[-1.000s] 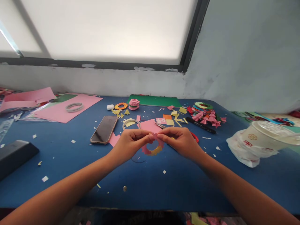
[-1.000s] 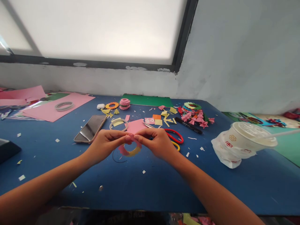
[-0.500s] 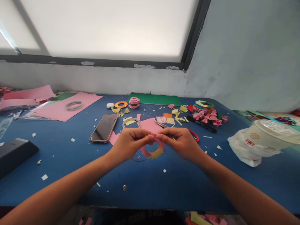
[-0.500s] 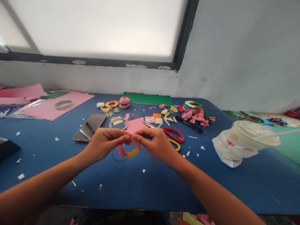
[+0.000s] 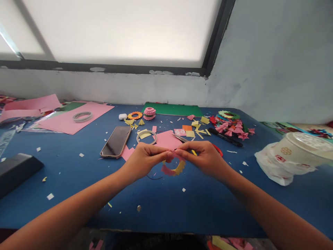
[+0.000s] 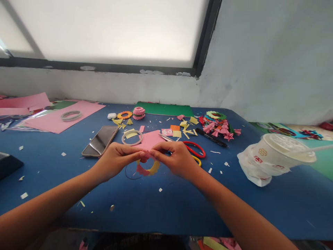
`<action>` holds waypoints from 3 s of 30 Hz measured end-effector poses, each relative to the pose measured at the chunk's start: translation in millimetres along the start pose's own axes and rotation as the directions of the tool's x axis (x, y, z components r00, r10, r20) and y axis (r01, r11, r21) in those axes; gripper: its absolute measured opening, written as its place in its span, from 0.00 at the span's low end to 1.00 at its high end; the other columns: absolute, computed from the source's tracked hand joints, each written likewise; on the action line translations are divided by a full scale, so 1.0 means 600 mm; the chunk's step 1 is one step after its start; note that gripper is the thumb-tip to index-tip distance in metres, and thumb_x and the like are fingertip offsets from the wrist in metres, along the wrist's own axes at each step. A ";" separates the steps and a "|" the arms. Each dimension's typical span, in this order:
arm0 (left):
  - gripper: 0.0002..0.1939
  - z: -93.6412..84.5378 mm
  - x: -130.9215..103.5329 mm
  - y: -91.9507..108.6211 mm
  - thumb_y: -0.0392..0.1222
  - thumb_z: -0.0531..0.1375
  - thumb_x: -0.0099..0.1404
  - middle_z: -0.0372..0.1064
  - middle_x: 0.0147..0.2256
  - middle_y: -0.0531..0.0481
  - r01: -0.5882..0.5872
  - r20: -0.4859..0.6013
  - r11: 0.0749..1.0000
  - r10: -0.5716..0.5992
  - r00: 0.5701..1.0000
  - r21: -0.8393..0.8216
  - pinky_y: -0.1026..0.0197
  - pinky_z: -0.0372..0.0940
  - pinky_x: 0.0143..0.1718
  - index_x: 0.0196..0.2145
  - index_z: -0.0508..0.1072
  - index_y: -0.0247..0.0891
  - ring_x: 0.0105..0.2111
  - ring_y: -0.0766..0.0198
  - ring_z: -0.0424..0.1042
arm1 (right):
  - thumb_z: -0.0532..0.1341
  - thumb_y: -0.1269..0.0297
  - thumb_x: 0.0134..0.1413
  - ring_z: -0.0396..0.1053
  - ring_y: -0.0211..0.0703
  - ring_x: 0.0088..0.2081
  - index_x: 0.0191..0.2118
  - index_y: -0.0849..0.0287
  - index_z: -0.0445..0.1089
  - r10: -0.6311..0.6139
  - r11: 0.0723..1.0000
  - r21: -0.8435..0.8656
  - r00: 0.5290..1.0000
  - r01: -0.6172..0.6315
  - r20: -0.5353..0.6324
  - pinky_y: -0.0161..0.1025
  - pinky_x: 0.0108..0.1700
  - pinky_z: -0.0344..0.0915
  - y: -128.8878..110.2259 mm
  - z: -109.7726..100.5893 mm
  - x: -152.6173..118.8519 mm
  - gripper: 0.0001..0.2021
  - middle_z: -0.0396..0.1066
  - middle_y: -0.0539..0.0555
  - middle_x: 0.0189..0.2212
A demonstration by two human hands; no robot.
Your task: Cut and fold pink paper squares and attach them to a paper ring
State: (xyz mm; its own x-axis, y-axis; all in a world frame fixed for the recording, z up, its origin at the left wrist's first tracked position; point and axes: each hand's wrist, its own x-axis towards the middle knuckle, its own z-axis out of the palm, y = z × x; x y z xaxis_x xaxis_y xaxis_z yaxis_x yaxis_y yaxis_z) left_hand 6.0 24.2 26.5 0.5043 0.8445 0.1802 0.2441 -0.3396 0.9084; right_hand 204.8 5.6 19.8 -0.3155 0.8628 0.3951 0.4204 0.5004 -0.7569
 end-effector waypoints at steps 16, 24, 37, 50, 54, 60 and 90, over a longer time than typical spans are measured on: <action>0.07 0.001 0.005 -0.007 0.41 0.62 0.58 0.76 0.27 0.50 0.006 -0.014 0.998 -0.007 1.000 -0.067 0.68 0.67 0.31 0.31 0.79 0.36 0.28 0.67 0.73 | 0.59 0.60 0.53 0.71 0.39 0.32 0.34 0.57 0.74 0.076 0.986 0.149 0.996 -0.068 -0.044 0.35 0.34 0.65 0.007 0.010 0.003 0.09 0.75 0.51 0.30; 0.07 -0.001 0.004 -0.008 0.41 0.60 0.60 0.77 0.28 0.51 -0.007 0.057 0.998 0.011 0.998 -0.069 0.69 0.67 0.33 0.33 0.79 0.39 0.29 0.68 0.73 | 0.60 0.62 0.53 0.71 0.39 0.32 0.32 0.57 0.75 0.033 0.997 0.067 0.999 -0.030 -0.033 0.34 0.34 0.65 -0.001 0.003 0.000 0.07 0.76 0.50 0.30; 0.08 0.000 0.006 -0.011 0.42 0.60 0.59 0.76 0.27 0.49 0.043 0.056 0.994 -0.038 0.998 -0.101 0.67 0.68 0.32 0.30 0.78 0.35 0.29 0.67 0.73 | 0.59 0.59 0.54 0.72 0.39 0.32 0.36 0.57 0.74 0.117 0.974 0.195 0.993 -0.112 -0.012 0.34 0.33 0.67 -0.002 0.009 0.002 0.10 0.76 0.51 0.31; 0.10 0.002 0.004 -0.021 0.44 0.61 0.59 0.76 0.28 0.47 0.080 0.184 0.993 -0.063 0.981 -0.087 0.66 0.67 0.31 0.30 0.78 0.34 0.28 0.65 0.72 | 0.60 0.61 0.52 0.73 0.41 0.32 0.32 0.57 0.76 0.094 0.988 0.119 0.993 -0.102 0.074 0.35 0.34 0.67 -0.001 0.013 -0.002 0.08 0.77 0.51 0.29; 0.11 0.005 0.004 -0.018 0.44 0.60 0.60 0.75 0.27 0.48 0.045 0.145 0.992 -0.027 0.989 -0.120 0.67 0.66 0.30 0.30 0.77 0.33 0.27 0.67 0.71 | 0.59 0.60 0.54 0.73 0.40 0.33 0.34 0.57 0.75 0.090 0.983 0.153 0.994 -0.099 0.067 0.35 0.35 0.67 -0.003 0.013 -0.002 0.09 0.76 0.51 0.31; 0.11 0.001 0.004 -0.009 0.44 0.59 0.60 0.75 0.27 0.48 0.057 0.089 0.990 -0.046 0.995 -0.129 0.66 0.67 0.31 0.28 0.77 0.35 0.28 0.67 0.72 | 0.62 0.60 0.50 0.73 0.40 0.31 0.33 0.57 0.75 0.144 0.972 0.187 0.989 -0.139 -0.015 0.35 0.32 0.68 0.000 0.006 0.002 0.08 0.76 0.51 0.30; 0.15 0.000 -0.001 -0.020 0.46 0.56 0.63 0.75 0.25 0.50 -0.093 0.189 0.972 0.052 0.981 0.215 0.68 0.62 0.24 0.29 0.79 0.35 0.23 0.67 0.70 | 0.64 0.60 0.48 0.73 0.39 0.29 0.33 0.55 0.77 0.157 0.933 0.294 0.970 -0.207 0.184 0.33 0.29 0.70 0.006 0.012 -0.001 0.07 0.77 0.50 0.29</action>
State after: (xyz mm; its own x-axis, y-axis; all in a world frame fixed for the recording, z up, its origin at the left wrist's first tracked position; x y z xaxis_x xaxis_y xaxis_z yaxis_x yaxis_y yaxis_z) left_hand 2.5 27.8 15.3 0.6637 0.7323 0.1524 0.3689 -0.4977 0.7850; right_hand 200.3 6.4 13.2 -0.3967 0.9024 0.1685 0.2075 0.2670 -0.9411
